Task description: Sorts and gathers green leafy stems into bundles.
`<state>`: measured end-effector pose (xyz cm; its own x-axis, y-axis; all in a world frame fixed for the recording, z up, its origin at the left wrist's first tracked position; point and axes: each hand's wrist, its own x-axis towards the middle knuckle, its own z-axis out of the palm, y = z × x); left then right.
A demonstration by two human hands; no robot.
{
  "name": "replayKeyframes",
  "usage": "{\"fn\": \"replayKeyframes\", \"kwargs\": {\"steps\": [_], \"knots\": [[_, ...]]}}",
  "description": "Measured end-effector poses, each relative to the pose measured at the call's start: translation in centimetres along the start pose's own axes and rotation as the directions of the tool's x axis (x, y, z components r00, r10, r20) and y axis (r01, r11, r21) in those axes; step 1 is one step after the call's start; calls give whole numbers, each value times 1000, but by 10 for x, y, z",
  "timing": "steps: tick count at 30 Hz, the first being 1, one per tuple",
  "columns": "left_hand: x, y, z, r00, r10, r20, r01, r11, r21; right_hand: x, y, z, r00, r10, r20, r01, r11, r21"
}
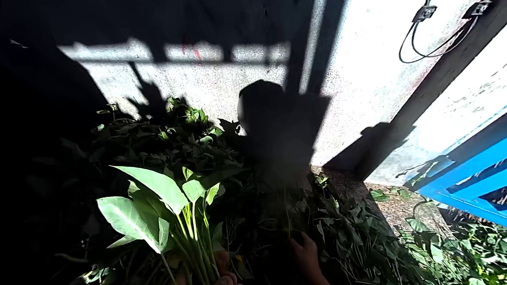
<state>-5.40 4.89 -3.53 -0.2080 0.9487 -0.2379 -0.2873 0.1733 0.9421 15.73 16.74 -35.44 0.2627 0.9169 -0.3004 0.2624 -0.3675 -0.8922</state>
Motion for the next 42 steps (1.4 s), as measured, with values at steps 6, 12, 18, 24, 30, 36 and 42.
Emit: {"fn": "replayKeyframes", "kwargs": {"steps": [6,12,18,24,30,36,42], "knots": [[1,-13,3,994,-76,-85,76,997,-5,-97,-45,-30,996,-91,13,81,940,332],[12,-46,2,995,-59,-84,65,995,71,-200,-76,-46,949,-312,51,256,852,457],[11,-51,4,992,-123,-20,125,977,174,-251,-76,-46,868,-481,120,426,848,316],[7,-45,-2,983,-186,-12,184,963,197,-265,-85,-68,837,-509,202,466,856,227],[-1,-45,-5,984,-161,75,139,960,243,-271,-107,-72,876,-437,205,369,880,300],[-3,-45,-3,993,-106,56,93,974,206,-274,-113,-46,820,-569,-57,563,786,255],[10,-25,-8,999,20,-29,-15,989,148,-282,-90,-62,783,-621,23,622,783,-14]]}}
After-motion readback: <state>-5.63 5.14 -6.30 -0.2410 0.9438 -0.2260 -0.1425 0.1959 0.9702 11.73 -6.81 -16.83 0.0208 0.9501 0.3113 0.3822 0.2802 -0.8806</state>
